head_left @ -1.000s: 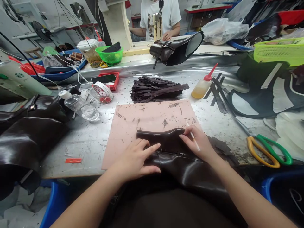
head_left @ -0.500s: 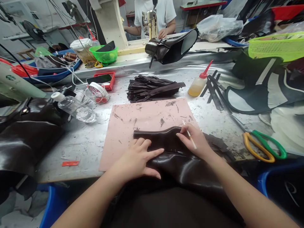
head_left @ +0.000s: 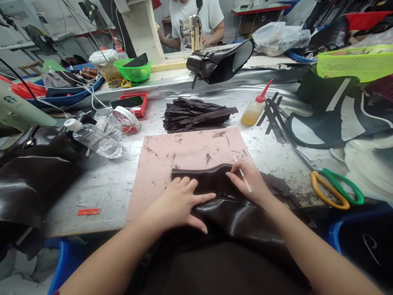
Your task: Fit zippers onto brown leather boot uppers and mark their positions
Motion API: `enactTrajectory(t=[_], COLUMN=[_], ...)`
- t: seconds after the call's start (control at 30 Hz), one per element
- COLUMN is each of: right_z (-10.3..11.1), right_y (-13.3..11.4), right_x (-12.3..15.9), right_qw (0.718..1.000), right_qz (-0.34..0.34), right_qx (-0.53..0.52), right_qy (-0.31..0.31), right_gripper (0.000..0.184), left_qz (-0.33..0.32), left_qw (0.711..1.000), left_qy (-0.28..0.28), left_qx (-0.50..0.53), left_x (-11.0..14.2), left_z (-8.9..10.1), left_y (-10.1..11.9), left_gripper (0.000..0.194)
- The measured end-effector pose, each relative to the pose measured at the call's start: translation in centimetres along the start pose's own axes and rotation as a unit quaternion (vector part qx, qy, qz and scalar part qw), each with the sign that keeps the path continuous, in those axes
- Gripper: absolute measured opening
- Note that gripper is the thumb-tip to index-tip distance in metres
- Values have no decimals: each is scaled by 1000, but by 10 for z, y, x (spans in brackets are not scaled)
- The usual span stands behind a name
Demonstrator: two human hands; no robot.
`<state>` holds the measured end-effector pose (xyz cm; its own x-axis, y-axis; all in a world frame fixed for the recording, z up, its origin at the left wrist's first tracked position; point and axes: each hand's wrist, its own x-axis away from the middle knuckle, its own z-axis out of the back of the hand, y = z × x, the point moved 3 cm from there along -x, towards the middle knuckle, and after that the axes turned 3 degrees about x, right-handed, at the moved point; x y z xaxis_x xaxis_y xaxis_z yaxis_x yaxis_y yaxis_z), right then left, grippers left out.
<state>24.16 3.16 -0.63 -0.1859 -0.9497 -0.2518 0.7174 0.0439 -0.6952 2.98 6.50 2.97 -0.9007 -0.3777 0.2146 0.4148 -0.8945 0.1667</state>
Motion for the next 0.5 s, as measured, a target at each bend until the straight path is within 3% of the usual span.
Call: enactTrajectory(t=[0.3, 0.5], right_z=[0, 0], right_y=[1, 0], right_x=[0, 0], right_qw=[1000, 1000], right_qz=[7, 7], right_qx=[-9, -3], right_qy=[3, 3], right_gripper=[12, 12], left_qz=[18, -9], left_qw=[997, 1000], left_qy=[-4, -6], left_qx=[76, 14], left_x=[24, 3], left_z=[2, 1], left_y=[-19, -2], left_gripper=[77, 83])
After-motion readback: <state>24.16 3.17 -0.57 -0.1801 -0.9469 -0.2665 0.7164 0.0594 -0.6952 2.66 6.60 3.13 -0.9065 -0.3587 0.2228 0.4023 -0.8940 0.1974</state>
